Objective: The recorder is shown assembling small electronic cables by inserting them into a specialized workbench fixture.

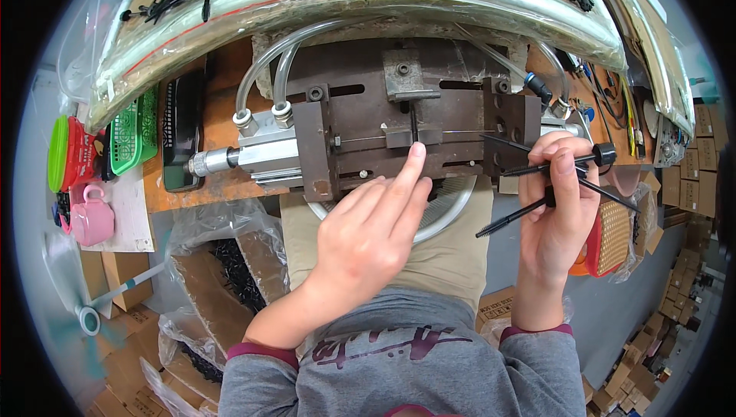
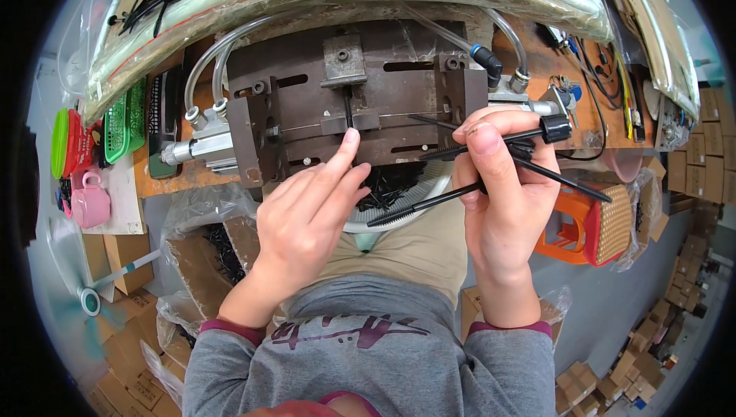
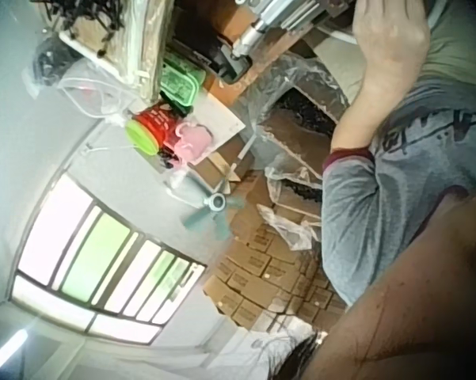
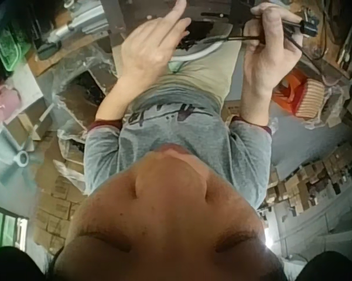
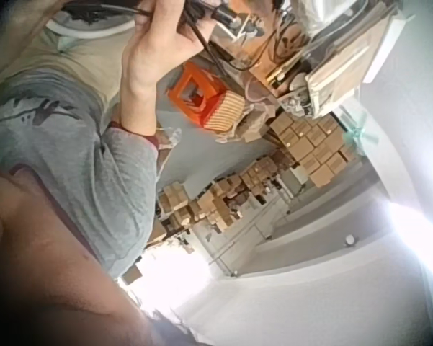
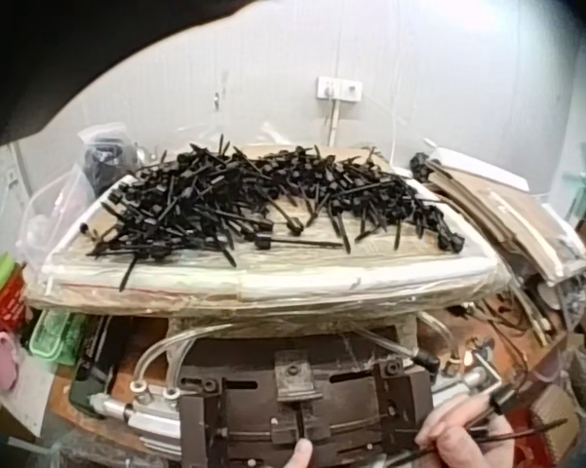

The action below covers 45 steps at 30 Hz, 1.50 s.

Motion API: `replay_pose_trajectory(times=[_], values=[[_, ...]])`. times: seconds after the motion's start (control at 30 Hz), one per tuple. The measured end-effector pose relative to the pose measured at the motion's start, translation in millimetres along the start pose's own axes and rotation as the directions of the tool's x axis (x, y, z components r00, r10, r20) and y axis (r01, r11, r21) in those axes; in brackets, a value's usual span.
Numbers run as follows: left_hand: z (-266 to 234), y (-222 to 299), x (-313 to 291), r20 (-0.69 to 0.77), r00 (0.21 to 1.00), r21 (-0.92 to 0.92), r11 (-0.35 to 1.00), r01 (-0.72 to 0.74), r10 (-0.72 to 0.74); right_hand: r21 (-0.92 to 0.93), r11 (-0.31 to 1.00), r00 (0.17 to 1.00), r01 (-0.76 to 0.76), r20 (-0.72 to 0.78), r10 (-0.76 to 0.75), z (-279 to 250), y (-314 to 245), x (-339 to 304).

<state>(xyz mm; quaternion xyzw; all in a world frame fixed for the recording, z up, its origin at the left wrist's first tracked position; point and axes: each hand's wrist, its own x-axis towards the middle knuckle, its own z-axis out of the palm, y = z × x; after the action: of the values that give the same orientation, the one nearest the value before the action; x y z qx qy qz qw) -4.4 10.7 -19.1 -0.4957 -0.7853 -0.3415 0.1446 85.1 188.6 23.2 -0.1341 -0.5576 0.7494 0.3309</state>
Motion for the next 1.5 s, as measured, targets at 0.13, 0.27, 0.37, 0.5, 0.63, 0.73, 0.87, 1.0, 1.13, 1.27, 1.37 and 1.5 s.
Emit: replay_pose_trajectory(times=[0.13,0.27,0.37,0.5,0.63,0.73,0.87,1.0,1.13,1.27,1.37,1.5], values=[[-3,2,4,0.049,0.999,0.064,0.998,-0.013,0.01,-0.057,0.992,0.992,0.116,-0.04,-0.118,3,1,0],[-8,4,3,0.107,0.993,0.092,0.995,0.035,-0.045,-0.143,0.966,0.971,0.218,-0.069,-0.229,3,5,1],[-10,7,5,0.058,0.998,0.044,0.999,0.026,-0.029,-0.306,0.885,0.919,0.351,-0.071,-0.389,0,15,5],[-26,36,5,-0.085,0.994,-0.171,0.982,-0.08,0.067,-0.433,0.782,0.867,0.449,-0.003,-0.499,11,23,1],[-7,36,21,-0.156,0.987,-0.191,0.98,-0.059,0.029,-0.38,0.803,0.88,0.459,0.071,-0.47,24,27,-6],[-9,31,20,-0.196,0.981,-0.193,0.981,-0.031,-0.007,-0.393,0.83,0.917,0.396,0.13,-0.376,26,24,-15],[-13,23,14,-0.165,0.986,-0.208,0.978,-0.011,-0.024,-0.308,0.903,0.95,0.301,0.018,-0.31,20,23,-18],[-10,19,11,-0.2,0.98,-0.21,0.977,-0.038,-0.005,-0.366,0.862,0.936,0.35,0.099,-0.338,14,23,-14],[-13,13,6,-0.126,0.992,-0.192,0.981,-0.028,0.004,-0.447,0.777,0.895,0.445,0.194,-0.401,3,27,-11],[-13,8,-2,-0.057,0.998,-0.172,0.985,-0.01,0.0,-0.296,0.872,0.921,0.39,0.109,-0.375,9,24,-9],[1,4,-4,-0.036,0.999,-0.208,0.978,0.027,-0.035,-0.313,0.87,0.924,0.38,0.084,-0.373,6,25,-10],[16,3,-4,0.022,0.998,-0.324,0.944,0.066,-0.062,-0.333,0.859,0.92,0.389,0.098,-0.379,5,22,-11]])
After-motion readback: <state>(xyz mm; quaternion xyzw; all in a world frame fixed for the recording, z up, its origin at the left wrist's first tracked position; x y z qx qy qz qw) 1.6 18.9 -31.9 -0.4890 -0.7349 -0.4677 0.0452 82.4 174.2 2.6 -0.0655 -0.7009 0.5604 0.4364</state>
